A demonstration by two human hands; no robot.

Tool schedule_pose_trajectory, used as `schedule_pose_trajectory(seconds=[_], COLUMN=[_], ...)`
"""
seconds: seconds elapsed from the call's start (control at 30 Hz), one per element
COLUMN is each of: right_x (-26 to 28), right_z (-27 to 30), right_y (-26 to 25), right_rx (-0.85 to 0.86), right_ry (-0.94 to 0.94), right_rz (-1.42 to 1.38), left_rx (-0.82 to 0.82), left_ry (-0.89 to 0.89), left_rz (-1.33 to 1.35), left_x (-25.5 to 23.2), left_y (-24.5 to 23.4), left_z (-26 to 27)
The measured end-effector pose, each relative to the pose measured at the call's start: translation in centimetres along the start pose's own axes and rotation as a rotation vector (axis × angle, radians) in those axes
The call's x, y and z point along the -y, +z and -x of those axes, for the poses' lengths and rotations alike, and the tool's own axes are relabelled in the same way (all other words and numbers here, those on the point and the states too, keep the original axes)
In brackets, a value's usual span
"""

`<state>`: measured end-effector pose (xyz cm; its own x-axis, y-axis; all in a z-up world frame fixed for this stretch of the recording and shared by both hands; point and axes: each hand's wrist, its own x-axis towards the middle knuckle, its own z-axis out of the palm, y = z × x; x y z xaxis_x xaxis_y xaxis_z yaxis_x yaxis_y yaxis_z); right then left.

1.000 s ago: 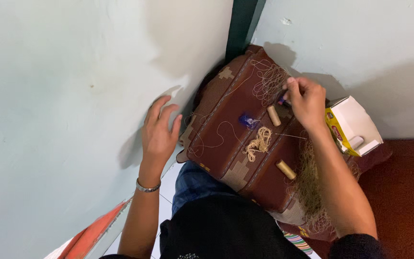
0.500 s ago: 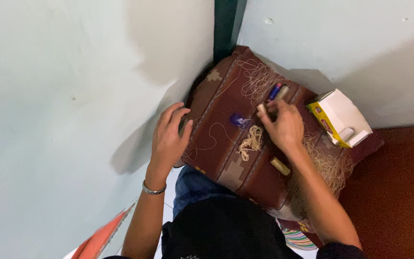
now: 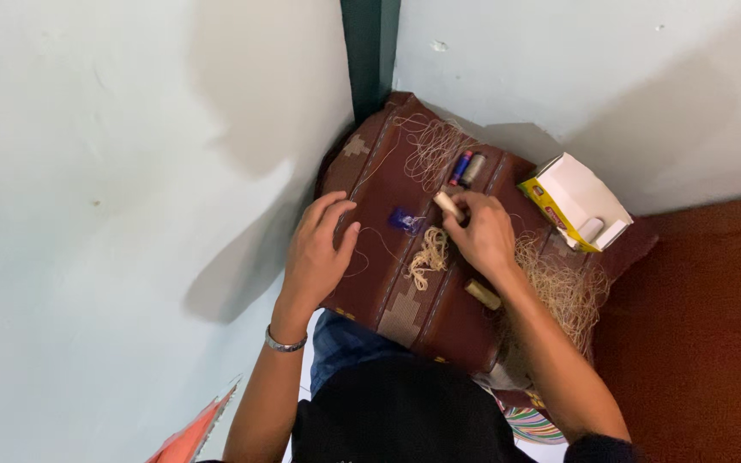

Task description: The person winds beige thread onto a wooden spool using both hands. They pull the thread taut, wrap it around the spool, and occasionally adjust the spool's position on the lap.

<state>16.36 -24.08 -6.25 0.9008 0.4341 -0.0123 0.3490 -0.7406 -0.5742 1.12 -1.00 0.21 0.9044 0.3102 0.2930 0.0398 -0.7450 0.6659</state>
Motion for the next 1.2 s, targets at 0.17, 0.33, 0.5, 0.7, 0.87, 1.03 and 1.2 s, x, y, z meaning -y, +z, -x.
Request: schedule_pose_trajectory(seconds=[0.17, 0.33, 0.5, 0.7, 0.87, 1.03, 1.2], right_x=[-0.8, -1.1, -1.5, -1.5, -1.8, -2.9, -4.5], right_z=[1.2, 0.7, -0.3, -0.1, -1.4, -6.8, -14.7], right_y=[-1.6, -1.2, -0.4, -0.2, -1.1, -2.4, -2.0], right_rx=[-0.008, 0.034, -0.003, 0.021, -0.101, -0.035, 0.208], right_ry=[-0.098, 0.023, -0.057, -0.039, -0.126, 0.03, 0.161], right_rz=[-0.088, -0.019, -0.003, 0.019, -0.025, -0.162, -0.152], left_rx=[0.036, 0.088, 0.099, 0.115, 0.143, 0.133, 0.151], left_ry=[-0.003, 0.038, 0.044, 0.018, 0.013, 0.068, 0.169], left_rz=[0.059, 0.079, 0.073, 0.094, 0.084, 0.111, 0.084], left_x=[-0.8, -1.3, -1.2, -0.8, -0.4, -0.3, 0.0], left_y=[0.5, 1.2, 1.5, 1.8, 2.2, 3.7, 5.7], left_z=[-0.6, -1.5, -2.2, -2.7, -3.1, -4.7, -6.3])
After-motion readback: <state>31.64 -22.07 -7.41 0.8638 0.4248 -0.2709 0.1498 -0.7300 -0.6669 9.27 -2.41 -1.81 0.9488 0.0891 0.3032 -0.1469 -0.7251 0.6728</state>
